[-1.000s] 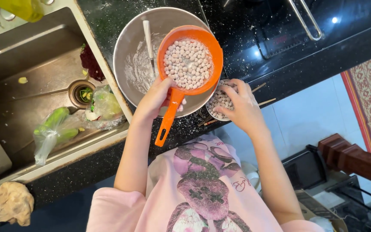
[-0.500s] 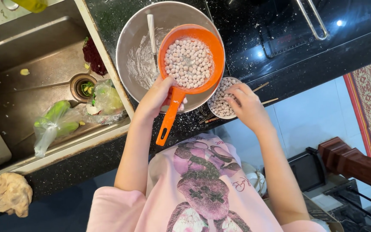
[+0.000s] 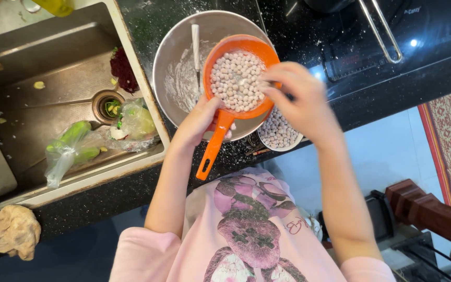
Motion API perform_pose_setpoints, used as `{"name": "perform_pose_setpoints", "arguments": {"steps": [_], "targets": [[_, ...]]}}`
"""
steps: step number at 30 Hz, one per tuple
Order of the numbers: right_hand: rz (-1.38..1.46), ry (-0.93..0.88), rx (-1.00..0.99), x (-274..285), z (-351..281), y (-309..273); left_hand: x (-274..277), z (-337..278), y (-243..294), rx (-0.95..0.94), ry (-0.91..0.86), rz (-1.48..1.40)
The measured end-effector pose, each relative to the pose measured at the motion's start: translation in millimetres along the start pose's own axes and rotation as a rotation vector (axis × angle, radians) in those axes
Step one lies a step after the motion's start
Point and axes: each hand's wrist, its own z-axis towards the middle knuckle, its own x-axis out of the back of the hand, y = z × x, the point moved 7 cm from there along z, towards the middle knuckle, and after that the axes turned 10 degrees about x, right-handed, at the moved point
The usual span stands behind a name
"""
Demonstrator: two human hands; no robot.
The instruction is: Sifting and boiling tapioca pearls on an induction stove.
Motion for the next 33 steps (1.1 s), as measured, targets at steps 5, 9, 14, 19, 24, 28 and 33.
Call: {"name": "perform_pose_setpoints", "arguments": {"steps": [5, 9, 14, 19, 24, 28, 33], "targets": [[-0.056, -0.017, 0.166, -22, 10, -4, 5, -6, 1, -0.034, -0.021, -0.05], [0.152, 0.24, -0.076, -14, -39, 28, 17, 2, 4, -0.109, 0.055, -0.142], [0.526, 0.039, -0.487, -88, -87, 46, 0, 29, -19, -0.294, 0.158, -0.236], [0.99, -0.044, -0.768, -115, -103, 37, -22, 3, 1, -0.295, 0.201, -0.189], [0.991, 0.189, -0.732, -88, -111, 49, 11, -22, 12, -0.425, 0.388, -0.243], [0.993, -0.001, -0.801, -89, -121, 55, 24, -25, 24, -0.675, 0.407, -0.325], [0.993, -0.041, -0.814, -84, -127, 61, 25, -27, 34, -0.846, 0.368, -0.452]]}}
